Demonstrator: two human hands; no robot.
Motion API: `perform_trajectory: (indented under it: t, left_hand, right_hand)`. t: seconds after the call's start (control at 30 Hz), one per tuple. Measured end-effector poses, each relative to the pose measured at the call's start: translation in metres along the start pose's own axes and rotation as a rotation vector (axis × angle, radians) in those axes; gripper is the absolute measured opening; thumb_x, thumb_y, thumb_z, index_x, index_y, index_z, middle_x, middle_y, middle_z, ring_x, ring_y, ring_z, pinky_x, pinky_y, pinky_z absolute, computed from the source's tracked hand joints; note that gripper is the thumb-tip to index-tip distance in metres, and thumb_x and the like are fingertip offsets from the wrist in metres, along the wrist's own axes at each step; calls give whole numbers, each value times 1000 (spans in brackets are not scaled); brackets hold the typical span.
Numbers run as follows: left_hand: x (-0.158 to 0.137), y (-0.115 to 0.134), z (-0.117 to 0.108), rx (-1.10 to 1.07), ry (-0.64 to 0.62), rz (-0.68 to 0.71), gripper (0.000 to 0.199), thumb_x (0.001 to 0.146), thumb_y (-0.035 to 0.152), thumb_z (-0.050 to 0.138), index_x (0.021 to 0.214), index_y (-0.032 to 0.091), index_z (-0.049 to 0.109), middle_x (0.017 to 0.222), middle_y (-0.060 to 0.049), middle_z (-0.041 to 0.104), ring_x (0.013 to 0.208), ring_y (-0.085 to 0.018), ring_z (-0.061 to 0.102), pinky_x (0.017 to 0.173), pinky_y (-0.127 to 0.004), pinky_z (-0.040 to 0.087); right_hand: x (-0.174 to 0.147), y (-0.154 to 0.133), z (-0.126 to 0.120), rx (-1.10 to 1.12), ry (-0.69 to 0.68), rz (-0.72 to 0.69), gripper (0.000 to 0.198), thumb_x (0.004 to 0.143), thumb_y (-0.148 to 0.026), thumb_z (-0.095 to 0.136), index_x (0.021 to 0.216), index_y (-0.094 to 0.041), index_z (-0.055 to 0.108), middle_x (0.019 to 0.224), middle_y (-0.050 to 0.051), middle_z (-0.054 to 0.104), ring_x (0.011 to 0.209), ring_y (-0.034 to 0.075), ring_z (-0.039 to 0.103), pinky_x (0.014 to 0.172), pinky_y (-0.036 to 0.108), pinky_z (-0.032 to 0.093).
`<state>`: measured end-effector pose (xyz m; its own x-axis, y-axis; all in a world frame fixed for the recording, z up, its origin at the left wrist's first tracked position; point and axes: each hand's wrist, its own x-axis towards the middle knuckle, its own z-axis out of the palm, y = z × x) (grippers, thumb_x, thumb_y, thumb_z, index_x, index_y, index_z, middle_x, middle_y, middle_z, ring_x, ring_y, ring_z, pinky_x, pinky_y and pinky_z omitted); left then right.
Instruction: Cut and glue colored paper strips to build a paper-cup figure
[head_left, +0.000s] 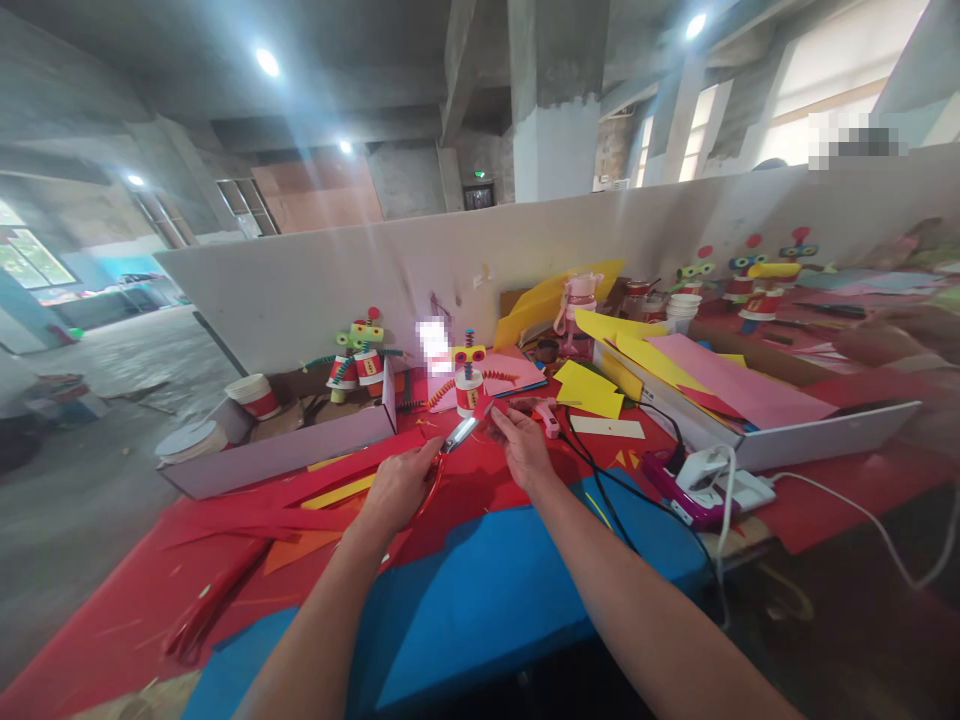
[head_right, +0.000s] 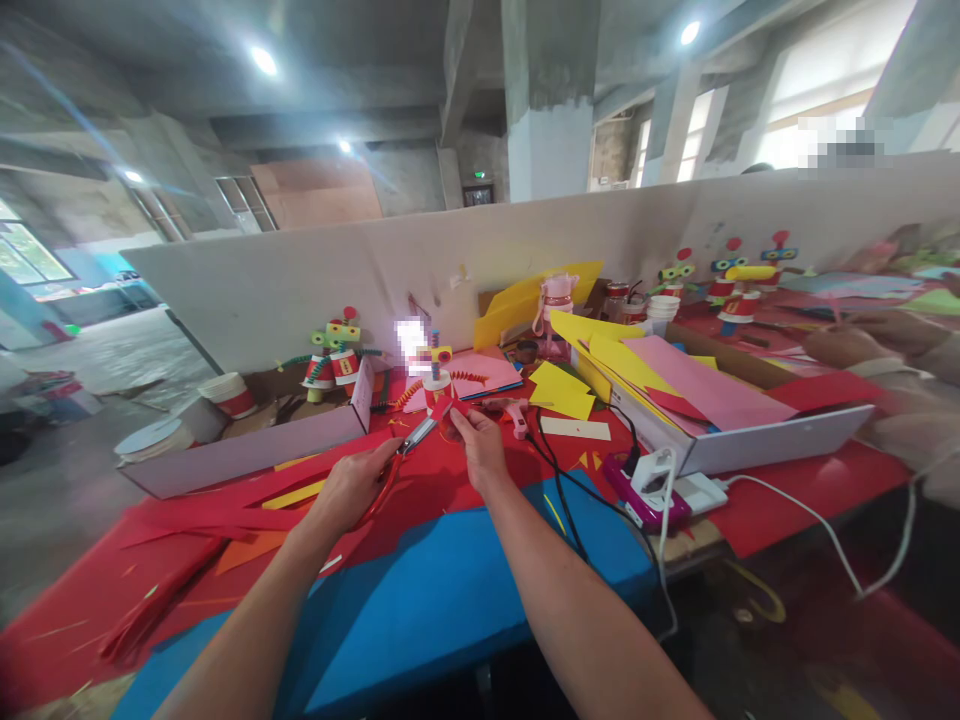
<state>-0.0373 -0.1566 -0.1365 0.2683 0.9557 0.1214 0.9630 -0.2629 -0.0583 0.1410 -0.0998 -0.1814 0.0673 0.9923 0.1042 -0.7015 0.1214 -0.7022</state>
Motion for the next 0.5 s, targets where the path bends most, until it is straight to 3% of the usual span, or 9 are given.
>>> perform_trajectory:
  t: [0.5]
  left_hand:
    - [2,-4,2,18,10,-15,47,87,17,41,133,25,46,101,-8,70,90,-22,66,67,-26,42]
  right_hand:
    - [2,0,-3,-153,-28,-84,27,61,-41,77,72,-17,74,60,-1,64,58,10,51,60,25,43]
